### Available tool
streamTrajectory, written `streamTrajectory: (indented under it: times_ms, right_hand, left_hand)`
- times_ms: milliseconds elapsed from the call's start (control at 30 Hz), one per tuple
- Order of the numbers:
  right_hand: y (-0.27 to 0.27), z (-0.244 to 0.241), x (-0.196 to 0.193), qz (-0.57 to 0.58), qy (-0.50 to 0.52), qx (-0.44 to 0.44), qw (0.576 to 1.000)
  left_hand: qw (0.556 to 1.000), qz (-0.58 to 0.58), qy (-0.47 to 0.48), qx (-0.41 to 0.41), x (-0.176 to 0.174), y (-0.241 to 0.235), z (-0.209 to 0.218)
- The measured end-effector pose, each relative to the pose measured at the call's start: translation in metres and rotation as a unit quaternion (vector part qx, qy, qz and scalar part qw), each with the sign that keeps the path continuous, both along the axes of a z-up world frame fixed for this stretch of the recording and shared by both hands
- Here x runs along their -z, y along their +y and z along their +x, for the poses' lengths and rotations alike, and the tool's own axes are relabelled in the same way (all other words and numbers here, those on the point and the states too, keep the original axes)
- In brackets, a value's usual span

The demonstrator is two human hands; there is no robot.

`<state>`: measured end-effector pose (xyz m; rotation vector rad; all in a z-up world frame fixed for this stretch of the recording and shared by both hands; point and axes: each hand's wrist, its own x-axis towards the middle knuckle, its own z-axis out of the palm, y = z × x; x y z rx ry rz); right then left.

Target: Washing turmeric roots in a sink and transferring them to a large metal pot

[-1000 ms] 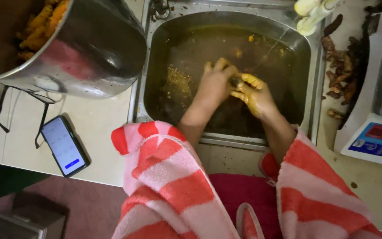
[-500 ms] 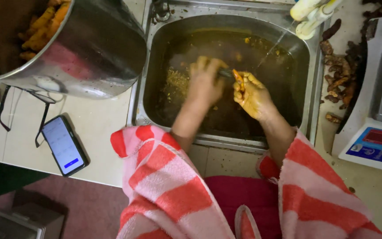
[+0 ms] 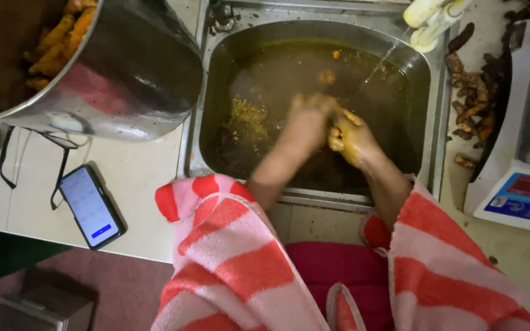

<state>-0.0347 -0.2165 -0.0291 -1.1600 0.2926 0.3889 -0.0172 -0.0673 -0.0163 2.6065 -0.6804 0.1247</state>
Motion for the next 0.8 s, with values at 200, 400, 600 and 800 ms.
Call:
streamTrajectory:
  times_ms: [200, 400, 600, 800]
  right_hand:
    - [-0.007, 0.002, 0.020, 0.000, -0.028, -0.020, 0.999]
    - [0.002, 0.000, 0.009, 0.009, -0.029, -0.031, 0.999]
    - [-0.009, 0.007, 0.041, -0.028, -0.049, -0.026, 0.998]
    - [0.000, 0.000, 0.016, -0.012, -0.016, 0.019, 1.000]
  left_hand:
    - [0.999, 0.004, 0.021, -0.036, -0.004, -0.002, -0.002]
    - [0.998, -0.015, 0.012, -0.066, 0.000, 0.011, 0.010]
    - [0.999, -0.032, 0.021, -0.013, -0.001, 0.013, 0.017]
    - [0.999, -0.022, -0.026, 0.010, -0.017, 0.001, 0.001]
